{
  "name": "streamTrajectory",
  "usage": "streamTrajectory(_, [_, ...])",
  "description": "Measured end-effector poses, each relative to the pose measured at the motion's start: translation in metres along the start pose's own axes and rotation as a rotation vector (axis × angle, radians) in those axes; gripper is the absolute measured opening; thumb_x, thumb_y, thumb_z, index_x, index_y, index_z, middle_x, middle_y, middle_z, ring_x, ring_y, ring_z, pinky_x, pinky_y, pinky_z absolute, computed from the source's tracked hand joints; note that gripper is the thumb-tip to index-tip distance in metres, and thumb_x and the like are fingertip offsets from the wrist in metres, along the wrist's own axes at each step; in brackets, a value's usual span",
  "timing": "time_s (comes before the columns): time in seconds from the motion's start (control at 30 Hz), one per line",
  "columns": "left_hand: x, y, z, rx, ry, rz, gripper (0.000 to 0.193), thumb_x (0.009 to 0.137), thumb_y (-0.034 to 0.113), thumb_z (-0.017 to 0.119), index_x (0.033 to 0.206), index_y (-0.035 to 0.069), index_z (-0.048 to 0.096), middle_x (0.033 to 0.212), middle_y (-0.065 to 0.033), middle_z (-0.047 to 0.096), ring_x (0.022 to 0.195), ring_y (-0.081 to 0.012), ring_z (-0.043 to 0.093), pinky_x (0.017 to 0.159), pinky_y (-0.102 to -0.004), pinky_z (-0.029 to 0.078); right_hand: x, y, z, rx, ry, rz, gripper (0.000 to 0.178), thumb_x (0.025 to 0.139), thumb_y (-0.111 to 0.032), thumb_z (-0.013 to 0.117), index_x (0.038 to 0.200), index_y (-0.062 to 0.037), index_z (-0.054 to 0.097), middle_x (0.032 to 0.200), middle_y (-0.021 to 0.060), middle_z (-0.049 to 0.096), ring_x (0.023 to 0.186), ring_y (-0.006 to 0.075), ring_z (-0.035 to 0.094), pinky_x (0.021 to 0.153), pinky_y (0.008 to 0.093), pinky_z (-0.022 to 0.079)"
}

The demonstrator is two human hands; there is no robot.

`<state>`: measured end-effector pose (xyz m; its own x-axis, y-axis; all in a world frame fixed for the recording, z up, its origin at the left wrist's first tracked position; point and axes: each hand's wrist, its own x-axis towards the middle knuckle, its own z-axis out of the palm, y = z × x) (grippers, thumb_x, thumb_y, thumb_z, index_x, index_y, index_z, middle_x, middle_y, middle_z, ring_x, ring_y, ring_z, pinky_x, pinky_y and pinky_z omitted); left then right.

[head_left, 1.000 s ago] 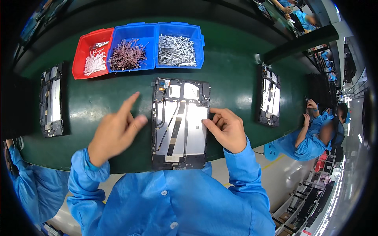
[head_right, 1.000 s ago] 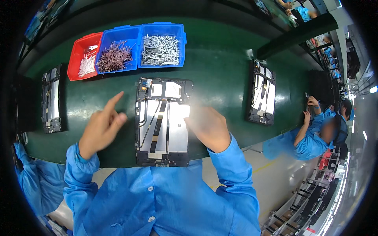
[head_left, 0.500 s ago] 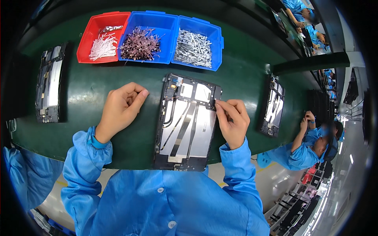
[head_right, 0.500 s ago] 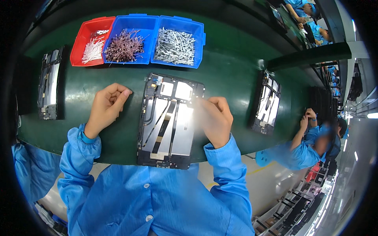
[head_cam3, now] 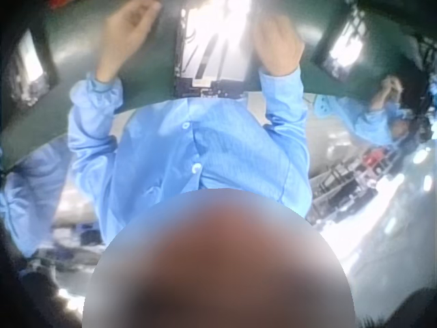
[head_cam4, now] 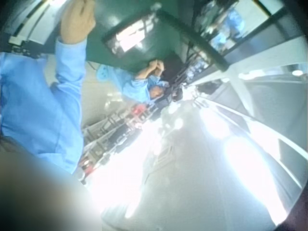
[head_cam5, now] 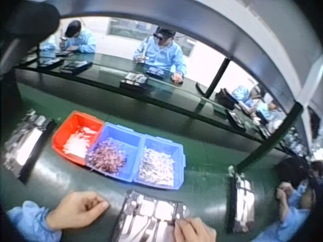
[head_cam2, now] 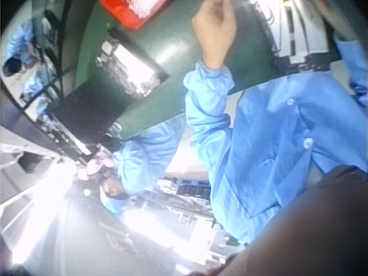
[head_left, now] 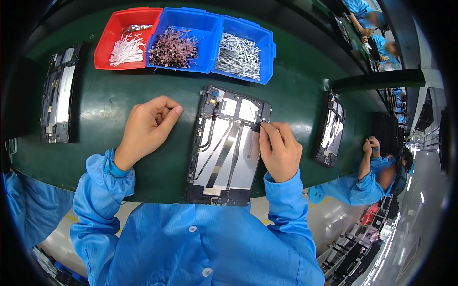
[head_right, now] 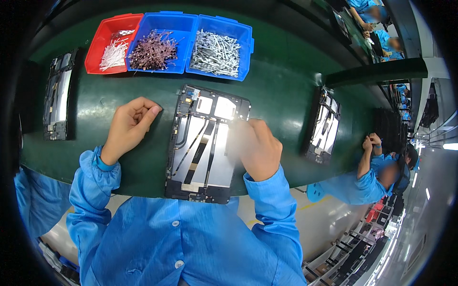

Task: Assembling internal components and cables into a tablet housing on a factory assembly line.

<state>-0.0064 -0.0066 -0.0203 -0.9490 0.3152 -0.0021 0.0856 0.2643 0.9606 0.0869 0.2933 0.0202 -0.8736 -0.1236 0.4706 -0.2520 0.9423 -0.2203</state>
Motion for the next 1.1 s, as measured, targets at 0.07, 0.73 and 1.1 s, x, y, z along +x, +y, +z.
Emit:
streamTrajectory(0.07, [0.000,0.000,0.001,-0.014,-0.003,0.011,0.016,0.099,0.013,0.070,0.092,-0.001,0.069,0.058,-0.0021,0.055,0.051,-0.0042,0.044,0.046,-0.0278,0.031,-0.002,-0.006,0.002,0.030,0.012,0.078,0.013,0.086,0.000,0.078,0.098,-0.0026,0.073,0.093,0.0091,0.065,0.067,0.0264,0.067,0.058,0.0351,0.054])
streamTrajectory(0.73, [0.000,-0.001,0.001,0.013,-0.019,-0.037,0.013,0.101,0.010,0.068,0.095,-0.002,0.070,0.059,0.0054,0.050,0.054,-0.0007,0.039,0.048,-0.0244,0.028,-0.022,-0.019,0.012,0.126,-0.083,0.157,0.051,0.087,0.004,0.068,0.137,-0.0019,0.065,0.111,0.0170,0.049,0.074,0.0221,0.052,0.065,0.0339,0.050])
streamTrajectory(1.1, [-0.001,0.004,0.002,-0.002,-0.020,-0.059,0.013,0.102,0.010,0.067,0.098,-0.002,0.070,0.062,0.0058,0.053,0.056,-0.0001,0.043,0.050,-0.0220,0.031,-0.023,-0.020,0.012,0.199,-0.038,0.246,0.046,0.089,-0.007,0.072,0.133,0.0042,0.066,0.105,0.0194,0.058,0.079,0.0286,0.059,0.070,0.0391,0.049])
